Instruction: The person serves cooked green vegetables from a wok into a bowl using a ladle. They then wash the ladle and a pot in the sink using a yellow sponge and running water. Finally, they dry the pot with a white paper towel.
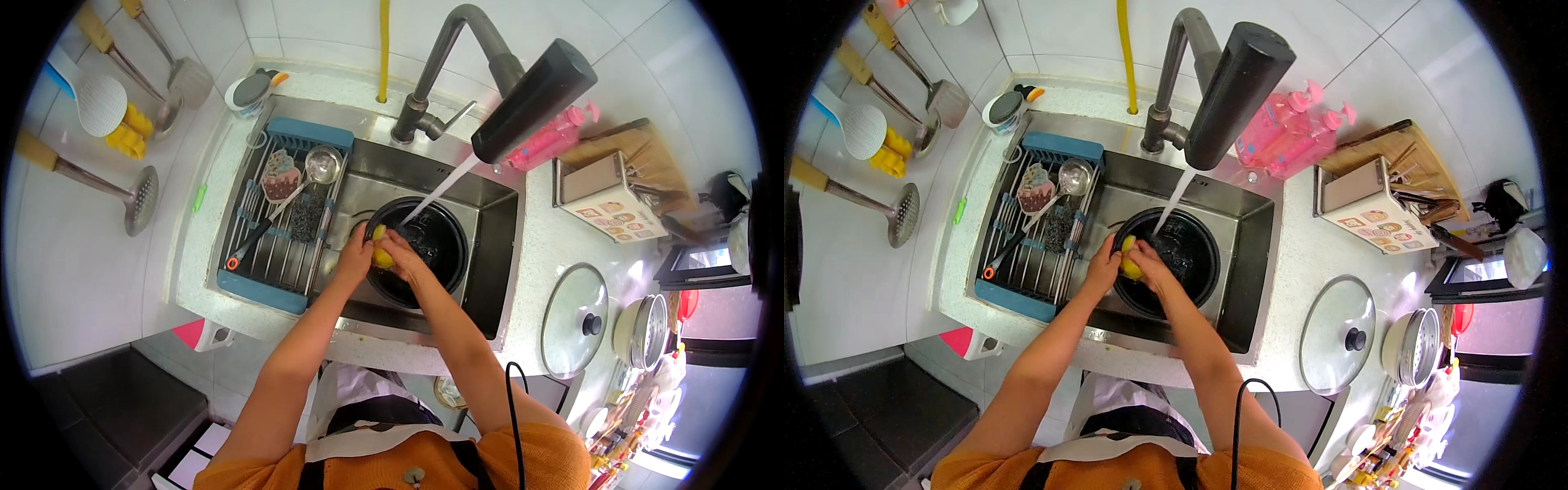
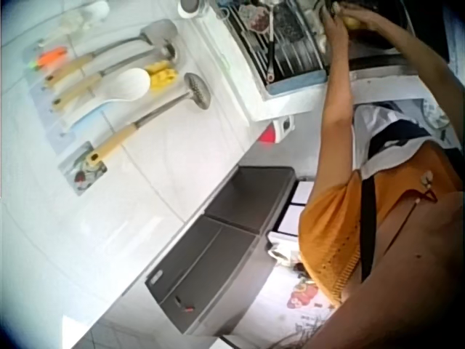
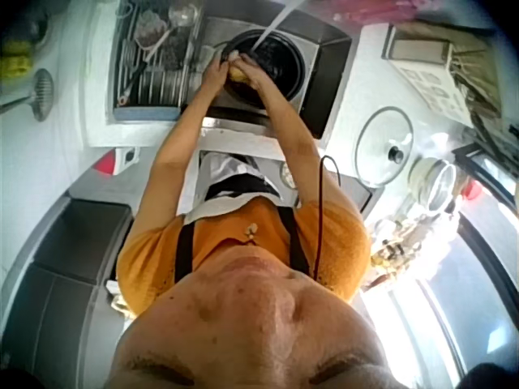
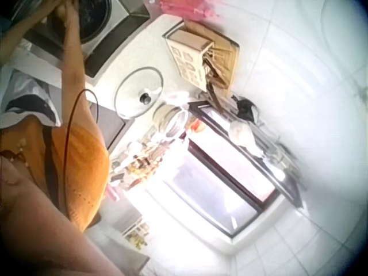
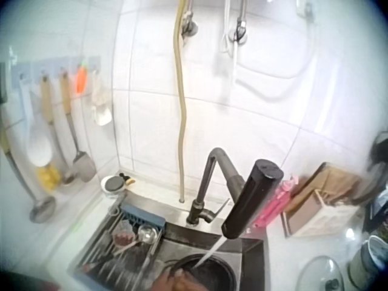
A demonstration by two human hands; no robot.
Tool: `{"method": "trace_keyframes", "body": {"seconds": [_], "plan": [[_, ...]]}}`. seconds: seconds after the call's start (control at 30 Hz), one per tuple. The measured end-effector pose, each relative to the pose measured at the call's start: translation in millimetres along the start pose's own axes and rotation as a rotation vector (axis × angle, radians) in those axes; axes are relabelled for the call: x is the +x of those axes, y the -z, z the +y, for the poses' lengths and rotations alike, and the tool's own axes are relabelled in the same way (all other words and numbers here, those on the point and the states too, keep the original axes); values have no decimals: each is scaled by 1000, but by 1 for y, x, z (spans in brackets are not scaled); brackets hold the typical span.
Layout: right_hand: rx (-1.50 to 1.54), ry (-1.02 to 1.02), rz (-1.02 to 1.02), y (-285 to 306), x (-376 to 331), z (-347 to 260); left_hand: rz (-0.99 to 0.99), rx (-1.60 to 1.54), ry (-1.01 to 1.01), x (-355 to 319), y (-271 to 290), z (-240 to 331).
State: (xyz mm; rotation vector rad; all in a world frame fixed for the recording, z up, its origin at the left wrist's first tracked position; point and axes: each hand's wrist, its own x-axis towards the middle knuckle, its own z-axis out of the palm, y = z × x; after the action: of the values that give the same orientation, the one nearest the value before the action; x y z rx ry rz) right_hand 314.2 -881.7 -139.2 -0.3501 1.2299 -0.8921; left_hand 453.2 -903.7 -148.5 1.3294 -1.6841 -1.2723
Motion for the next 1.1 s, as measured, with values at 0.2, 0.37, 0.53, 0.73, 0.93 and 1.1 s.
{"method": "trace_keyframes", "body": {"seconds": [0.2,0.37,0.53,0.73,0.93,1.1], "plan": [[-973,917,607,-22,-37,-37,-40,20,65,-5,16,16],[-1668,1054,393,-31,-24,-53,-20,53,57,-6,11,11],[-1812,626,774,28,23,-65,-58,143,98,-10,10,23],[-1524,487,1097,83,-67,-44,-12,238,130,-15,0,36],[-1066,-29,862,87,-113,-11,1,317,181,-14,5,30],[-1262,198,743,112,-78,-48,64,264,174,-12,16,30]]}}
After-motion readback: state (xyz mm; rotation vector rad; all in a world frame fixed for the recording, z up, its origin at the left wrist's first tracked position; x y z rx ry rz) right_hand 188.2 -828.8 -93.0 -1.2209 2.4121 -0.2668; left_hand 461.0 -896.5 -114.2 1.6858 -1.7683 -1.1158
